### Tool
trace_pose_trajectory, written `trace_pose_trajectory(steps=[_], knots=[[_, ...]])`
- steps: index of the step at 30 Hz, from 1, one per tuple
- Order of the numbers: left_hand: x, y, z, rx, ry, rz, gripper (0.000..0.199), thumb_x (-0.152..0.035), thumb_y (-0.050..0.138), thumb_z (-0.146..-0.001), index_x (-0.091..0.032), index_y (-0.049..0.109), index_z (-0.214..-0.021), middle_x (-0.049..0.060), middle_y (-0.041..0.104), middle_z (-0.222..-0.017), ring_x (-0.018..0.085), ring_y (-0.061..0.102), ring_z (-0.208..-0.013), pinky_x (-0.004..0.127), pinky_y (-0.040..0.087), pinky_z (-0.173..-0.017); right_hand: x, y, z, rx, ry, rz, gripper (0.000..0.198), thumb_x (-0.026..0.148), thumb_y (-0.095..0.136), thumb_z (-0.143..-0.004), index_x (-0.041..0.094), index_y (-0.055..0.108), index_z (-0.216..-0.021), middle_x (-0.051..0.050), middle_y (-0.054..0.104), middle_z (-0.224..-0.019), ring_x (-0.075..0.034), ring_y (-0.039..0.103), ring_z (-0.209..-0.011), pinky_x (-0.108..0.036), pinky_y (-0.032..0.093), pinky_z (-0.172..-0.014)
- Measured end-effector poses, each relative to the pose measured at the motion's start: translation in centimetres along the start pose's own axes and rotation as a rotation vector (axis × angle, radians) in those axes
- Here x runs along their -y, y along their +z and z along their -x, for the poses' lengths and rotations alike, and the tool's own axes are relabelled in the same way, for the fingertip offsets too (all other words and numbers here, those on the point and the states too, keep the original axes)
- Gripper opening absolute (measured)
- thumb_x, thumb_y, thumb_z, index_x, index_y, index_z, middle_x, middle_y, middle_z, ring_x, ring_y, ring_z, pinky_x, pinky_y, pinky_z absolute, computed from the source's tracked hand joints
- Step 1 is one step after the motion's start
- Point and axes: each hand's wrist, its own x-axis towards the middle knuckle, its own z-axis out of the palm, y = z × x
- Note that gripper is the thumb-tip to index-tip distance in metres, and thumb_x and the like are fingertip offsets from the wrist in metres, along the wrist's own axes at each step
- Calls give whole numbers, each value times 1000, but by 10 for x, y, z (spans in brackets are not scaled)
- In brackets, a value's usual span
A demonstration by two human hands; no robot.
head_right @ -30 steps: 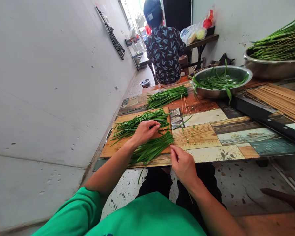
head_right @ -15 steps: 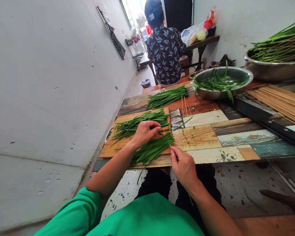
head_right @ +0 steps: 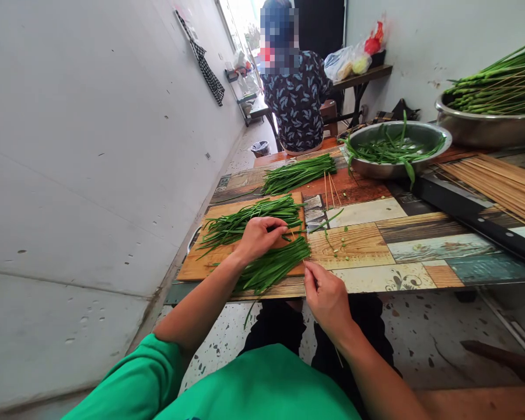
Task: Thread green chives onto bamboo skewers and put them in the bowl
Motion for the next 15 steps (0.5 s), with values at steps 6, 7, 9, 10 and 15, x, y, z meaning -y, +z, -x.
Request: trace_pose_trajectory(steps=[6, 7, 9, 10, 15], knots=[[-2, 2, 2, -13, -8, -8, 13, -24, 63, -79, -18, 74, -82, 1, 73, -78, 13, 63, -69, 23, 45, -69, 0, 0, 0, 4, -7, 12, 23, 23, 47, -88, 17, 68, -94, -6, 74, -83, -18, 70, -69, -27, 55, -62], [-3, 2, 2, -15, -2, -4, 13, -24, 63, -79, -18, 74, -82, 1, 74, -79, 13, 64, -70, 23, 45, -70, 0, 0, 0, 4, -8, 12, 23, 23, 47, -88, 16, 68, -94, -6, 74, -83, -18, 70, -69, -27, 55, -62], [-3, 3, 3, -27, 18, 3, 12, -23, 63, -79, -18, 74, -82, 0, 74, -80, 13, 65, -71, 23, 45, -71, 1, 0, 0, 1, -9, 9, 23, 24, 47, -88, 16, 68, -93, -6, 74, -83, -18, 70, -69, -27, 55, -62], [-3, 3, 4, -31, 29, 7, 12, -22, 63, -79, -18, 74, -82, 0, 74, -80, 13, 65, -71, 23, 45, -71, 1, 0, 0, -4, -9, 7, 23, 24, 47, -88, 17, 68, -93, -6, 74, -82, -18, 70, -68, -27, 55, -61], [-6, 5, 9, -4, 52, 47, 11, -21, 63, -79, -19, 74, -83, 1, 74, -82, 13, 66, -71, 23, 47, -71, 1, 0, 0, -15, 8, 9, 23, 25, 46, -88, 17, 68, -93, -5, 74, -82, -18, 70, -68, -27, 55, -60]])
